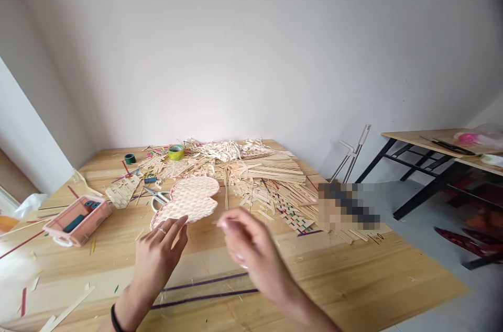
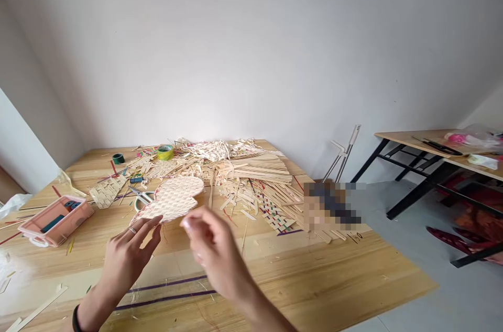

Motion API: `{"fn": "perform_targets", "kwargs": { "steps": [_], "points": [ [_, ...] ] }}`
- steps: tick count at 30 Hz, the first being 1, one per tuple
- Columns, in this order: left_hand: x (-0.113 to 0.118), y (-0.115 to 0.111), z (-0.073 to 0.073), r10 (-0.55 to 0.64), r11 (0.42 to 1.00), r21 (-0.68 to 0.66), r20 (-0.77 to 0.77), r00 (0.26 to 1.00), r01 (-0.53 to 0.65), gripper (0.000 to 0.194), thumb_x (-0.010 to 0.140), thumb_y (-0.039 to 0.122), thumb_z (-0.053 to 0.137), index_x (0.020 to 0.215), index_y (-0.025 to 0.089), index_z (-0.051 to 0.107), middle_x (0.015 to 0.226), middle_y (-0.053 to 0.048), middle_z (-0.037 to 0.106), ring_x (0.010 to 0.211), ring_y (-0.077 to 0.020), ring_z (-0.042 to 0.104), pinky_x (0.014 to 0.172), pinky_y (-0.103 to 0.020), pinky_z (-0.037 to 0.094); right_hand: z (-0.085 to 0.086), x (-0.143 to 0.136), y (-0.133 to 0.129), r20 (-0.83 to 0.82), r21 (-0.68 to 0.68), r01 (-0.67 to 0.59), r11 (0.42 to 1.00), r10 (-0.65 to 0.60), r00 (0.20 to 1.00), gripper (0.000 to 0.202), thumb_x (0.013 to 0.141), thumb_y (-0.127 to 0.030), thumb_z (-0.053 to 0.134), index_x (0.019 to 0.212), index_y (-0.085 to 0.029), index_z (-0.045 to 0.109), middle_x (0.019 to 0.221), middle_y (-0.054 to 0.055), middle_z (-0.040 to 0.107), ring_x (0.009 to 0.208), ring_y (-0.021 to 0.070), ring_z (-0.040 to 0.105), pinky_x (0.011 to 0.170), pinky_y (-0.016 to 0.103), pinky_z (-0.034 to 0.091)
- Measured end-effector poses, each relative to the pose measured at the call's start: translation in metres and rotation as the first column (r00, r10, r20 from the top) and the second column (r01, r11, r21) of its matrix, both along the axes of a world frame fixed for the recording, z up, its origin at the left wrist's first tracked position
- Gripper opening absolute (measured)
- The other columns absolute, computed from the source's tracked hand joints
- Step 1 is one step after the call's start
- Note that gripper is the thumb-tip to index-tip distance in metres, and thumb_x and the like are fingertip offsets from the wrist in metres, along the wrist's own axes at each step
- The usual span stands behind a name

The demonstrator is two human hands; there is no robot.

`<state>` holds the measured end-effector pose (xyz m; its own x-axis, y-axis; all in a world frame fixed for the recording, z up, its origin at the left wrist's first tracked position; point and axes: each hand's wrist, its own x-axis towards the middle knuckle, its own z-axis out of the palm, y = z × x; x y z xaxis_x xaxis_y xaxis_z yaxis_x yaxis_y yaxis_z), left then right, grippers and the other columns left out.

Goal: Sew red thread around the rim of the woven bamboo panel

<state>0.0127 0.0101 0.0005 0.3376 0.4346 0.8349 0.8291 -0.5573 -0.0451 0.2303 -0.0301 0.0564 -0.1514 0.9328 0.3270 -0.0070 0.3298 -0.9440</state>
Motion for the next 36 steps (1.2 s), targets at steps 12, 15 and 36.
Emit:
{"fn": "perform_targets", "kwargs": {
  "steps": [12,15,36],
  "points": [
    [0.005,0.002,0.017,-0.045,0.997,-0.053,0.143,0.989,0.053,0.014,0.098,0.011,0.067,0.108,0.021,0.066,0.091,0.000,0.076,0.071,-0.0113,0.072,0.067,-0.023,0.051,-0.036,-0.036,0.035,0.154,0.115,0.022,0.993,-0.039,0.987,0.028,0.108,-0.040,0.050,0.107,-0.017,0.066,0.071,-0.002,0.054,0.058,0.0106,0.042,0.055,0.024,0.033],
    [0.010,-0.004,0.015,-0.067,0.994,-0.070,0.184,0.981,0.081,0.014,0.097,0.010,0.067,0.107,0.021,0.066,0.091,-0.001,0.074,0.076,-0.0134,0.071,0.075,-0.025,0.052,-0.041,-0.033,0.029,0.180,0.112,0.018,0.994,-0.038,0.983,0.026,0.108,-0.037,0.051,0.106,-0.017,0.068,0.065,-0.004,0.048,0.055,0.0101,0.039,0.053,0.024,0.031],
    [0.003,-0.016,0.008,-0.121,0.973,-0.165,0.246,0.962,0.164,0.021,0.095,0.007,0.069,0.113,0.019,0.067,0.099,-0.002,0.072,0.086,-0.0145,0.069,0.080,-0.027,0.053,-0.055,-0.041,0.019,0.188,0.186,-0.003,0.983,-0.032,0.982,0.017,0.107,-0.023,0.051,0.111,-0.017,0.066,0.068,-0.004,0.055,0.052,0.0074,0.042,0.050,0.020,0.034]
  ]
}}
